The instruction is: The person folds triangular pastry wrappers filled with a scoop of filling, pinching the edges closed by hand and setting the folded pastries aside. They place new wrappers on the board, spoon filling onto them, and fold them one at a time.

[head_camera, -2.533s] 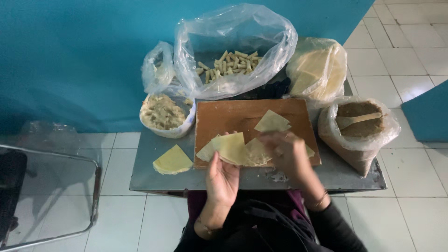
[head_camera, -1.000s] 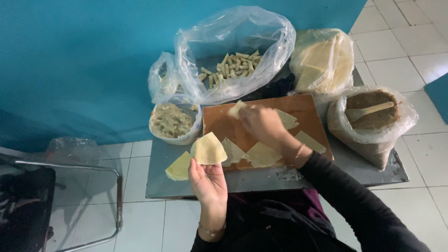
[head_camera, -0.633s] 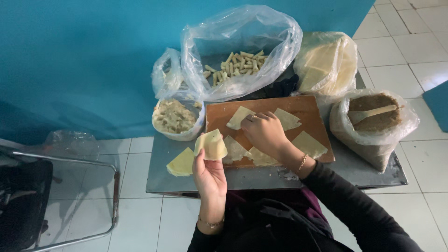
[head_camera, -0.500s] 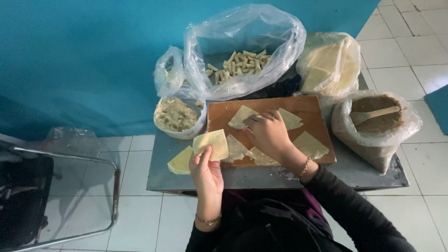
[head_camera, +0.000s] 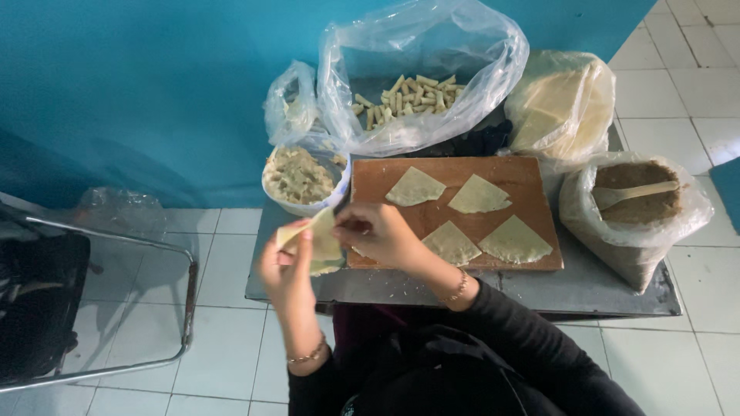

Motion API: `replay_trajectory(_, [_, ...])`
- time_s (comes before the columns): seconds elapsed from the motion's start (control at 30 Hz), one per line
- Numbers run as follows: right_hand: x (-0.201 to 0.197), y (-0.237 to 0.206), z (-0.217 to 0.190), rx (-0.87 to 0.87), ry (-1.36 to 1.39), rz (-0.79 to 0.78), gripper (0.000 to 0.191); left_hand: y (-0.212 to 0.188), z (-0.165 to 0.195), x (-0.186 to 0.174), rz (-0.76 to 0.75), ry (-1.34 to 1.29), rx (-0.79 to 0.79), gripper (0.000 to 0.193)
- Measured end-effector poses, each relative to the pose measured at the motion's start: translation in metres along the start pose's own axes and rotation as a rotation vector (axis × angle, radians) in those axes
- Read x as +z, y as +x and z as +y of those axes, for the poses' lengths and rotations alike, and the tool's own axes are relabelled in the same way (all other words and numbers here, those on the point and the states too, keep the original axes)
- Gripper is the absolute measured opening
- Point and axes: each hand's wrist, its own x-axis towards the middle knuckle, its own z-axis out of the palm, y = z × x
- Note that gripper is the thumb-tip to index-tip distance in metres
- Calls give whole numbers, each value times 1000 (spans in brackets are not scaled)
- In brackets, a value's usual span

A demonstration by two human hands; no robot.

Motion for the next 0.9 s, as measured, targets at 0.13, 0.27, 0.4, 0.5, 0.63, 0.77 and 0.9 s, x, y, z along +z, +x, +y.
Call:
replay_trajectory(0.13, [13, 12, -4, 47, -358, -61, 20, 14, 19, -30, -12, 506, 22, 32])
replay_trajectory(0.27, [24, 24, -4, 69, -854, -132, 17, 25, 25, -40, -4, 922, -12, 33])
replay_trajectory(0.4, [21, 22, -4, -218, -861, 119, 14, 25, 26, -46, 50, 1058, -14, 34])
replay_trajectory(0.5, [7, 32, -7, -258, -861, 145, 18, 23, 26, -47, 52, 1040, -15, 35])
replay_trajectory(0.63, [-7, 53, -14, -277, -846, 20, 32, 29, 22, -39, 66, 1027, 11, 31])
replay_trajectory(0.77, [-10, 66, -20, -381, -771, -77, 22, 37, 15, -29, 173, 834, 141, 22])
replay_trajectory(0.9, [-3, 76, -25, -251, -818, -180, 26, 42, 12, -21, 214, 670, 217, 21])
